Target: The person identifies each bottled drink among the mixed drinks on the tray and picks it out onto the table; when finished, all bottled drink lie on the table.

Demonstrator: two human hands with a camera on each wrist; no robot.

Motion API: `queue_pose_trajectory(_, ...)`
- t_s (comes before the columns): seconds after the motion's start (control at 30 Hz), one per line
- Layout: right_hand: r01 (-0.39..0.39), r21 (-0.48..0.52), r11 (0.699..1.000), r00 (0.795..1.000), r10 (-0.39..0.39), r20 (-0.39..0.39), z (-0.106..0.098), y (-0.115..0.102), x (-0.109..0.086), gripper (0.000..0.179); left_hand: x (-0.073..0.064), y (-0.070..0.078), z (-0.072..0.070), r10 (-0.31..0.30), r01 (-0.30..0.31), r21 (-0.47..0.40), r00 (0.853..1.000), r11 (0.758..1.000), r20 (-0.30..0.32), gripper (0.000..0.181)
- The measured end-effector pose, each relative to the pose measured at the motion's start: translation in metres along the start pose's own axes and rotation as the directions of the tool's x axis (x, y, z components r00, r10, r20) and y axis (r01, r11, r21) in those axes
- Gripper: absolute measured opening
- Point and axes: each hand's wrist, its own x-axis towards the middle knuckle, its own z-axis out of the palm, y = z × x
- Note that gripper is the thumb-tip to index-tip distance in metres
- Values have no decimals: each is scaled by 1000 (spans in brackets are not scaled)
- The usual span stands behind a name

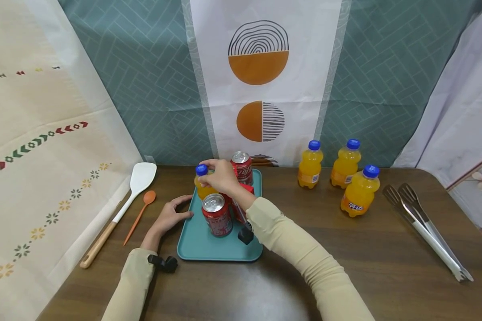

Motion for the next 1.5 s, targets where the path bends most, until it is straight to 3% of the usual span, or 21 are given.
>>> queue_pose_trajectory(0.23, -17, 130, 991, 1000, 20, -23, 1, -2, 1, 43, -3, 1, -6, -6, 6, 3, 1000, 1000, -8, 59)
queue_pose_trajectory(0.47, 14, 225, 974, 999, -2, -53, -6, -2, 1, 46, -2, 2, -1, 4, -4, -19, 1000, 1000, -10, 59)
queue_pose_trajectory(0.67, 114, 304, 946, 993, -104, -48, -17, -26, -2, 46, -1, 2, 2, 11, -12, -28, 1000, 1000, -27, 58)
queue_pose_trajectory(0.83, 221, 350, 910, 975, -204, -86, -31, -56, -12, 45, -2, 2, 2, 10, -10, -27, 1000, 1000, -25, 58)
queue_pose_trajectory(1.07, 360, 362, 860, 932, -312, -186, -60, -88, -25, 43, 1, 1, -1, 18, -19, -50, 1000, 999, -25, 58)
queue_pose_trajectory(1.5, 445, 321, 836, 873, -324, -366, -110, -103, -51, 43, 0, 1, 0, 26, -26, -32, 1000, 999, -16, 58)
